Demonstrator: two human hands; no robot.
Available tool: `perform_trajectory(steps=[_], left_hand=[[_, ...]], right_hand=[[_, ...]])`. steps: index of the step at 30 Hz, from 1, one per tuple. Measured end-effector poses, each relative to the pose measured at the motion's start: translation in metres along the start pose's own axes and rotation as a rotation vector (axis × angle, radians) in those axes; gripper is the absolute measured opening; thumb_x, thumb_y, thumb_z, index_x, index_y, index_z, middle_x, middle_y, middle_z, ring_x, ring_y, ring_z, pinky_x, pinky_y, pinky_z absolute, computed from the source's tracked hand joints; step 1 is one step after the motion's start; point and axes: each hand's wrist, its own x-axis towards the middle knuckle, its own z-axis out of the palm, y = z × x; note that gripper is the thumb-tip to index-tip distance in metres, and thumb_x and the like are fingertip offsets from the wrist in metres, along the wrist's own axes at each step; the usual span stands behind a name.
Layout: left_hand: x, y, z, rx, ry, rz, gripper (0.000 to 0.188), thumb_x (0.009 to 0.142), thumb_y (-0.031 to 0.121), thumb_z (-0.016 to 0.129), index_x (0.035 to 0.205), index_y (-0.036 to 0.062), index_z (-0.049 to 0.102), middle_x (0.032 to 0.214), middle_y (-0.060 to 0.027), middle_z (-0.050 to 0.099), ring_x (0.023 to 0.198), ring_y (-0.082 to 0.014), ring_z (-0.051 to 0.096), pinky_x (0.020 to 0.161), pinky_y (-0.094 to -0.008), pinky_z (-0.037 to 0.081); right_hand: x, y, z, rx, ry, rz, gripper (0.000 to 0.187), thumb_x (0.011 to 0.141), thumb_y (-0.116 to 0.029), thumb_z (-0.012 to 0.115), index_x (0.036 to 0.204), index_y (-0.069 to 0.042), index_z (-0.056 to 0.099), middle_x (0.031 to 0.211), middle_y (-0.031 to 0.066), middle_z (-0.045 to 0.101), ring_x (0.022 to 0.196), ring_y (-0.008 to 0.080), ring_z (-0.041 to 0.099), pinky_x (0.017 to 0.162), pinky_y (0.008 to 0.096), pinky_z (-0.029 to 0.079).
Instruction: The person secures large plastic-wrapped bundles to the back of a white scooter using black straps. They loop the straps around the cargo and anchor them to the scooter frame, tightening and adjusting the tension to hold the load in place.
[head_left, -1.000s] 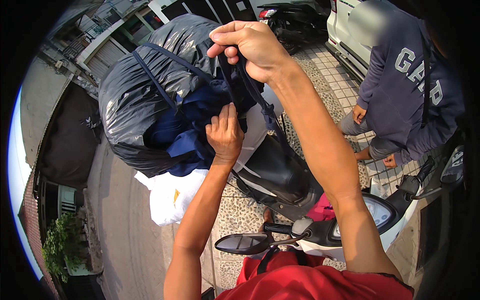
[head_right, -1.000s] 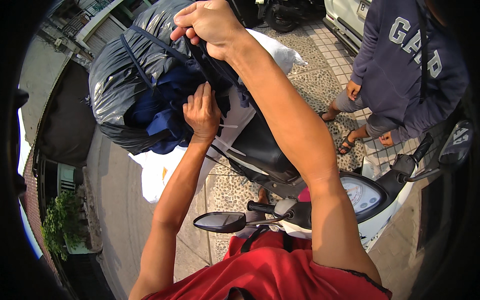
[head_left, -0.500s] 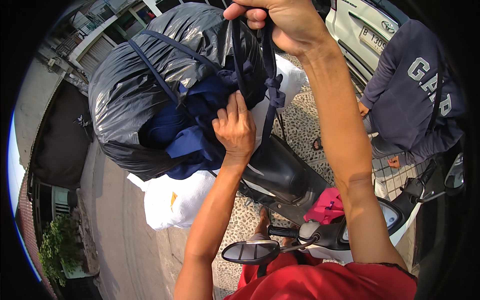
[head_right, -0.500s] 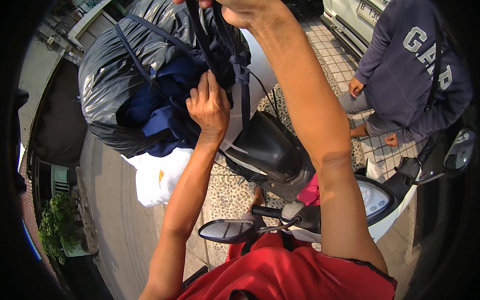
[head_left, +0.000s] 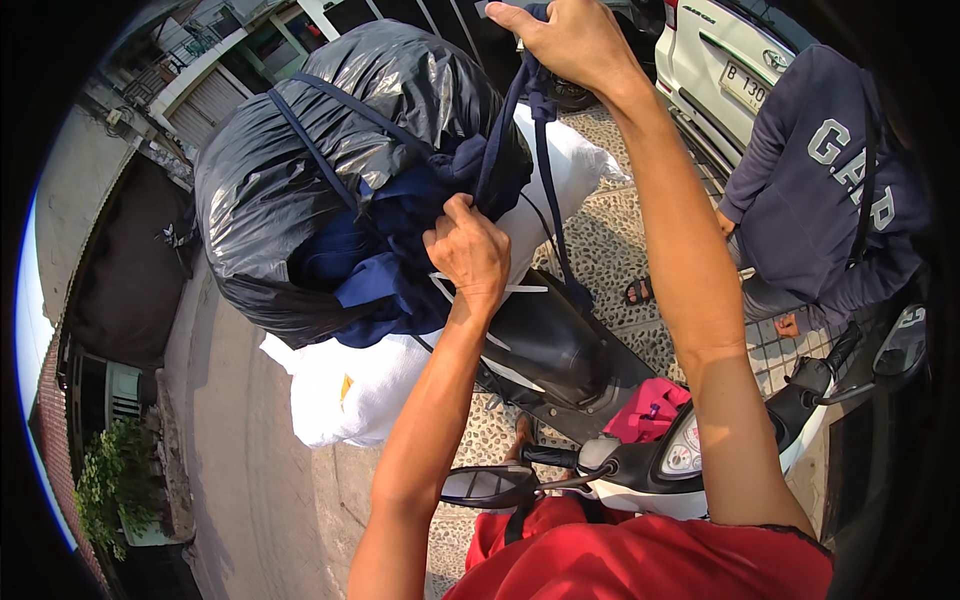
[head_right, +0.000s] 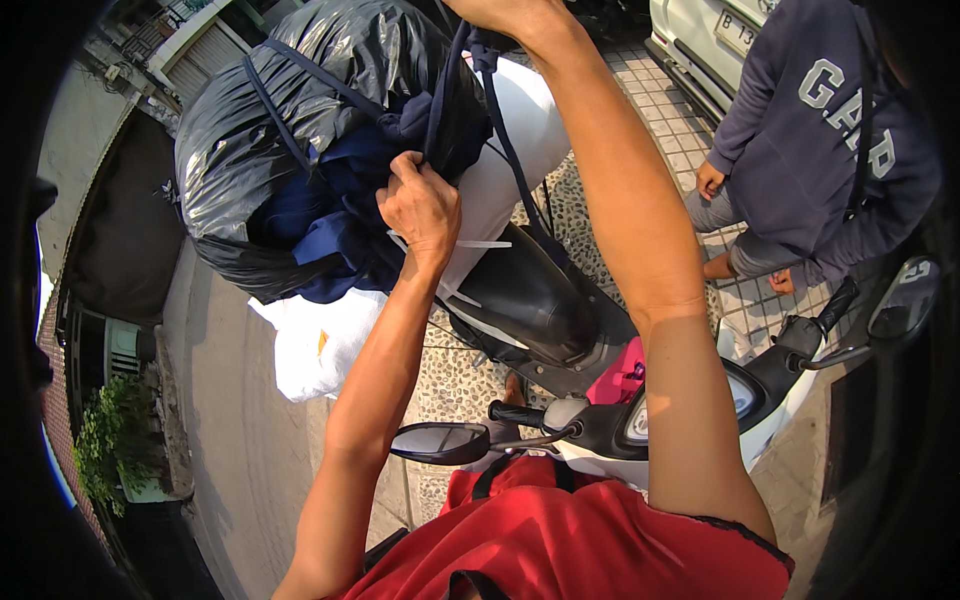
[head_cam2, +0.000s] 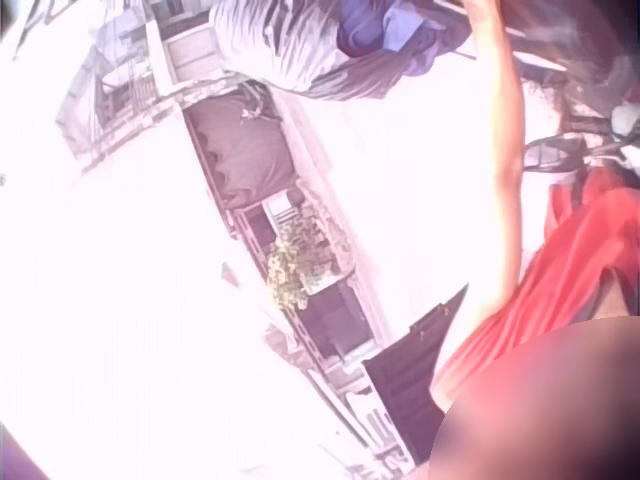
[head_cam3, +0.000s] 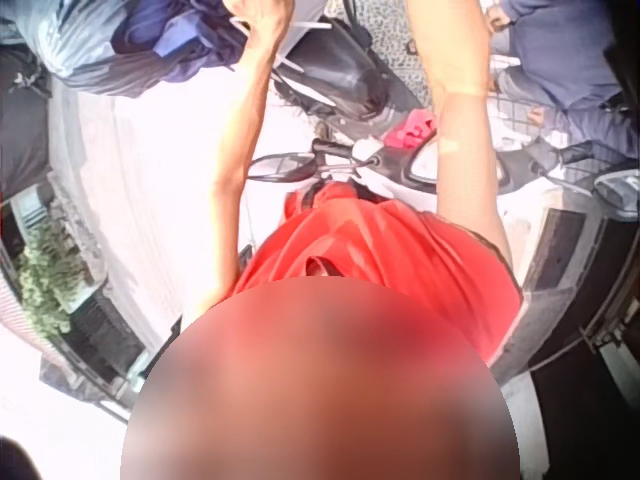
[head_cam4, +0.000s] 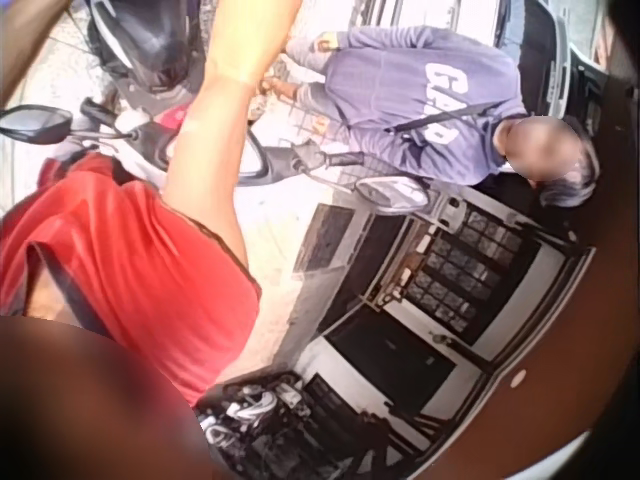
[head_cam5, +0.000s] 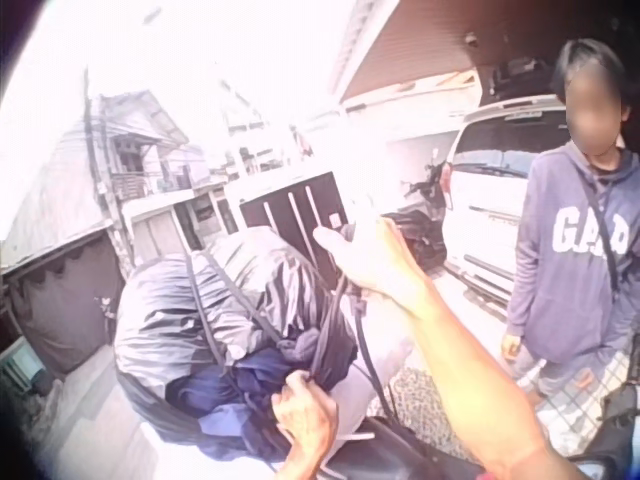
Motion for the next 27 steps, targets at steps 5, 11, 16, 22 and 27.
perform_trajectory(steps=[5,11,16,22,27], left_hand=[[0.006,0.009,0.001,0.001,-0.070,-0.244,0.013,0.078,0.008,0.060,0.090,0.0027,0.057,0.071,-0.0189,0.066,0.064,-0.0380,0.061,0.067,-0.0461,0.045],[0.012,0.010,-0.001,-0.043,-0.164,-0.425,0.012,0.080,0.014,0.062,0.087,0.0048,0.062,0.070,-0.0177,0.066,0.068,-0.0353,0.065,0.069,-0.0447,0.046],[0.008,0.012,-0.005,0.076,-0.188,-0.262,0.011,0.086,0.015,0.061,0.090,0.0052,0.063,0.078,-0.0137,0.067,0.075,-0.0333,0.064,0.068,-0.0445,0.045],[0.002,0.018,-0.014,0.295,-0.412,-0.035,0.020,0.081,0.022,0.064,0.088,0.0035,0.065,0.094,-0.0127,0.059,0.090,-0.0303,0.057,0.071,-0.0450,0.042],[0.015,0.001,-0.024,0.398,-0.633,0.176,0.025,0.070,0.025,0.069,0.079,0.0017,0.069,0.093,-0.0161,0.064,0.088,-0.0337,0.064,0.073,-0.0457,0.049]], right_hand=[[-0.122,0.000,-0.014,0.256,-0.056,-0.025,0.004,0.074,-0.004,0.058,0.076,-0.001,0.059,0.071,0.0117,0.064,0.063,0.0280,0.061,0.059,0.0387,0.048],[-0.178,0.023,0.040,0.406,-0.467,-0.026,0.034,0.077,0.000,0.051,0.107,0.001,0.067,0.105,0.0179,0.067,0.096,0.0340,0.064,0.089,0.0389,0.051],[-0.174,0.037,0.050,0.331,-0.293,-0.271,0.036,0.077,0.001,0.051,0.108,-0.001,0.068,0.108,0.0154,0.067,0.096,0.0322,0.063,0.088,0.0388,0.052],[-0.215,0.035,0.065,0.666,-0.173,0.491,0.026,0.077,0.003,0.053,0.098,0.000,0.068,0.087,0.0142,0.069,0.074,0.0190,0.066,0.072,0.0294,0.054],[-0.263,0.019,0.101,1.315,-0.217,1.426,0.022,0.083,0.003,0.050,0.101,0.003,0.064,0.097,0.0128,0.067,0.086,0.0216,0.064,0.075,0.0327,0.053]])
